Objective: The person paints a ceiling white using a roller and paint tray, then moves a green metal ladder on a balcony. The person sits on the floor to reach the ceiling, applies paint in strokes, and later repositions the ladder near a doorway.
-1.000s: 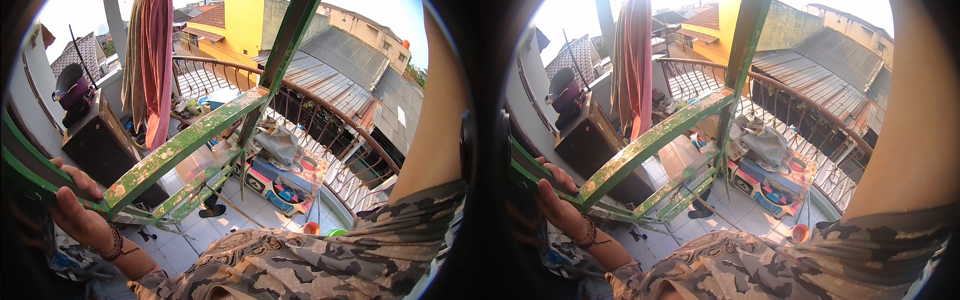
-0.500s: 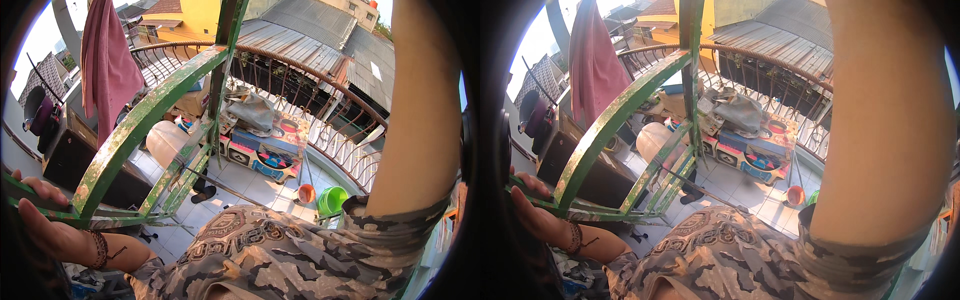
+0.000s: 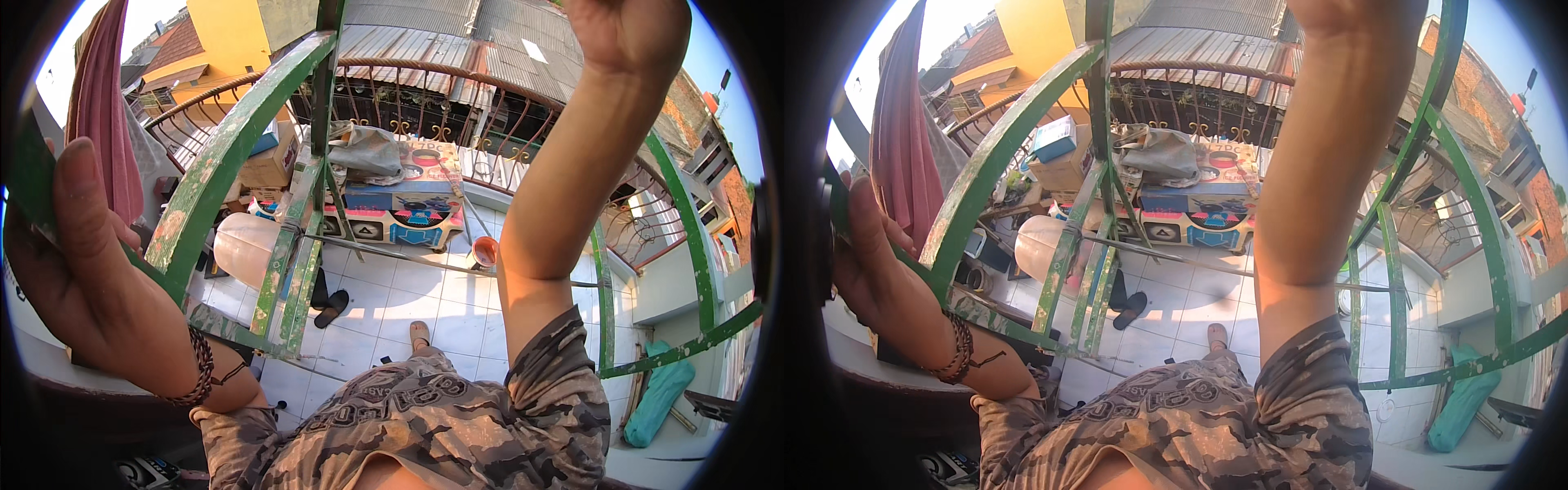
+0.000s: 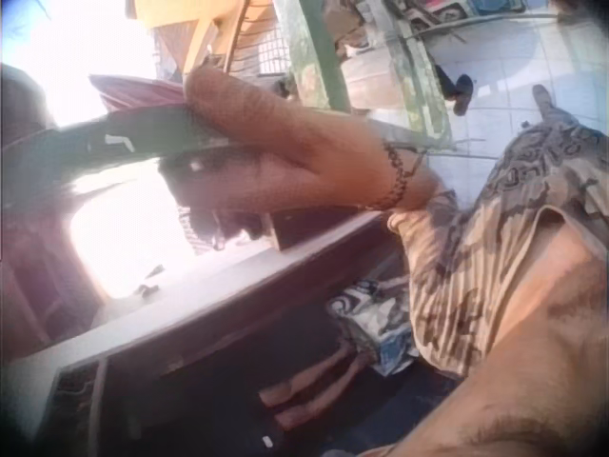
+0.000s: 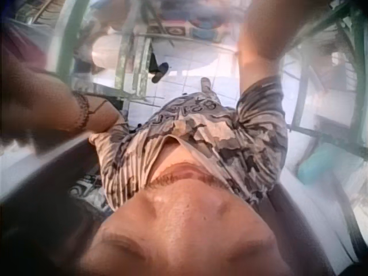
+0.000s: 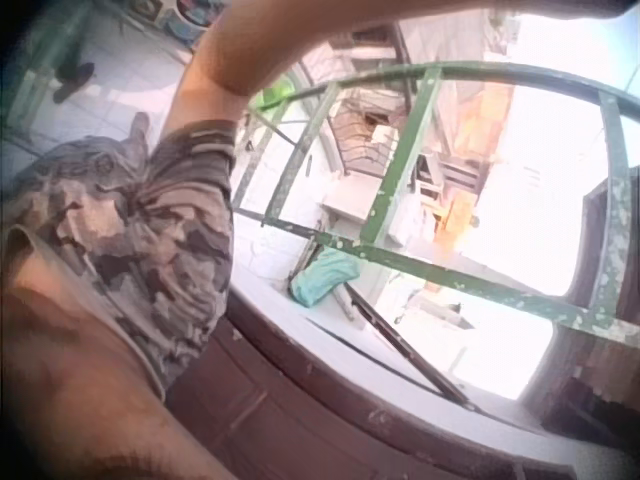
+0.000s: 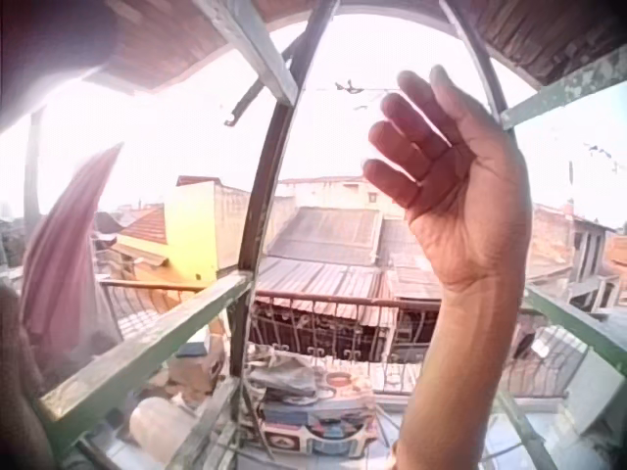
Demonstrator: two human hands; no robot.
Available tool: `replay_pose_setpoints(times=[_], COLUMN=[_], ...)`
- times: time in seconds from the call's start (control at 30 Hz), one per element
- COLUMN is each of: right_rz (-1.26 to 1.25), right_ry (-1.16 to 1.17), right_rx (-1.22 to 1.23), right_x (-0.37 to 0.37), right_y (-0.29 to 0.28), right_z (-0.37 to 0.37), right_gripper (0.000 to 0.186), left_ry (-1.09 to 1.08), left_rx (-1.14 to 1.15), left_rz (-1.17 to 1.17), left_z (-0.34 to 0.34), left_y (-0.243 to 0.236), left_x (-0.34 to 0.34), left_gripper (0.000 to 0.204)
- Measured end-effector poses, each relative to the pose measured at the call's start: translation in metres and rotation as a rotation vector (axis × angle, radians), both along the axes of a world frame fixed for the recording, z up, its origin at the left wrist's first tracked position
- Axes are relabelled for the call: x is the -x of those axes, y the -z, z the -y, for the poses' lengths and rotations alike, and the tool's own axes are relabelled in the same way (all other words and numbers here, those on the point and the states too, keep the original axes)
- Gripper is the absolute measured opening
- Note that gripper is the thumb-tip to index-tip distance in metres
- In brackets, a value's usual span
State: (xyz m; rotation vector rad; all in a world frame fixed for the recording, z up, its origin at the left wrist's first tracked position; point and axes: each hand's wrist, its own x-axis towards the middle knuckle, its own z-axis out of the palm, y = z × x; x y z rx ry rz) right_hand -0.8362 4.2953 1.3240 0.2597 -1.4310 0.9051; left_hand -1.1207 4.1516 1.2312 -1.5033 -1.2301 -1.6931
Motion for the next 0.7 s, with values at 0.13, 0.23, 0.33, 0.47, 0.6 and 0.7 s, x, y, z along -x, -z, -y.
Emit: replay_pose_setpoints(times=[0.13,0.23,0.33,0.47,0.6,0.7], right_rz=[0.43,0.531,0.495,0.239,-0.016,0.161], right_ry=[0.403,0.422,0.686,1.298,1.485,1.403], right_rx=[0.299,0.687,0.922,1.007,0.968,0.96], right_x=[-0.059,-0.109,-0.172,-0.238,-0.291,-0.312], right_y=[0.159,0.22,0.257,0.264,0.264,0.282], right_z=[0.107,0.213,0.3,0.337,0.322,0.303], right_gripper=[0.049,0.052,0.051,0.024,0.02,0.019], left_ry=[0.117,0.056,0.011,0.693,0.399,0.536], left_rx=[-0.067,-0.064,0.012,0.127,0.343,1.122], left_rz=[0.02,-0.033,-0.14,0.371,0.463,0.763], left_z=[-0.004,0.014,0.003,0.017,-0.015,-0.046], left_y=[0.005,-0.004,0.013,0.044,0.116,0.201], left_x=[-0.009,0.001,0.016,0.066,0.172,0.218], left_gripper=[0.02,0.022,0.028,0.053,0.051,0.052])
